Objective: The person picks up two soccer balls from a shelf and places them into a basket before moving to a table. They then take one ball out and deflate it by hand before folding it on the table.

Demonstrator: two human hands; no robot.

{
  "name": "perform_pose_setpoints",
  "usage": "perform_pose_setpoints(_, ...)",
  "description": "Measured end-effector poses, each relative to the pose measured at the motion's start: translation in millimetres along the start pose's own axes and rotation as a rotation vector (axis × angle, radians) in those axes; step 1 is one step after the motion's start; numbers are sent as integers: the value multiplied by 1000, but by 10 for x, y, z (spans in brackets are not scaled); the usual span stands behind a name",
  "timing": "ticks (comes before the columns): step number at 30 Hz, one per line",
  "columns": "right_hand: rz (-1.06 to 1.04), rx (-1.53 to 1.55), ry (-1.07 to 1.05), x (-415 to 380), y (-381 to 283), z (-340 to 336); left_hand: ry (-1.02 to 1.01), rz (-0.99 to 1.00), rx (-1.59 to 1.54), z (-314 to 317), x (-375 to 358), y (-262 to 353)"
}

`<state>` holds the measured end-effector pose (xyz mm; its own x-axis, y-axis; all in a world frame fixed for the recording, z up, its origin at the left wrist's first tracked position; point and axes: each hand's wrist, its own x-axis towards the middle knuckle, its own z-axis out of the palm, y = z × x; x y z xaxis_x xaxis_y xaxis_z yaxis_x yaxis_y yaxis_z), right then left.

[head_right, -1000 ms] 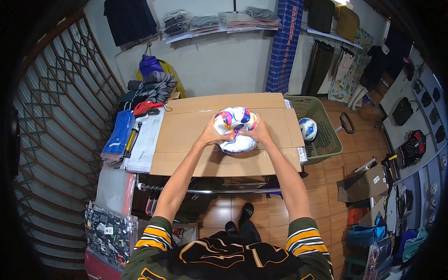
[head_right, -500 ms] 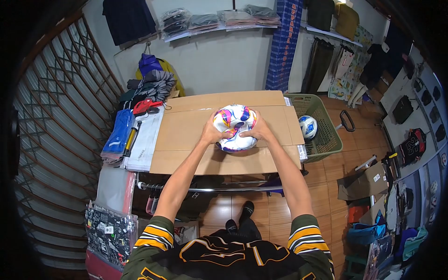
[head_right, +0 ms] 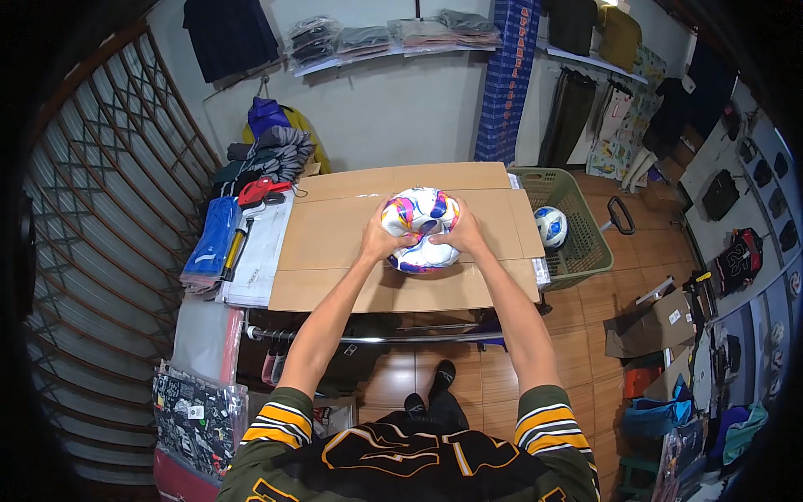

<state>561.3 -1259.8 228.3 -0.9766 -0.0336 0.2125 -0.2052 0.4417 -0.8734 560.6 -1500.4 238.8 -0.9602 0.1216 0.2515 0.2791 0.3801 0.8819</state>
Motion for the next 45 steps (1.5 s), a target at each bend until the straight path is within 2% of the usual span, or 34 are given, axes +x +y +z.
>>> perform_pose_setpoints(15, 34, -31, 21, -70, -232, -43, 26, 0, 59, -1, 9, -28)
perform_pose_setpoints(35, -1, -55, 9, 24, -126, -32, 39, 9, 60, 4, 88, -131)
perform_pose_setpoints(45, -5, -82, 7, 79, -92, -24, 15, -76, 81, -32, 113, -79)
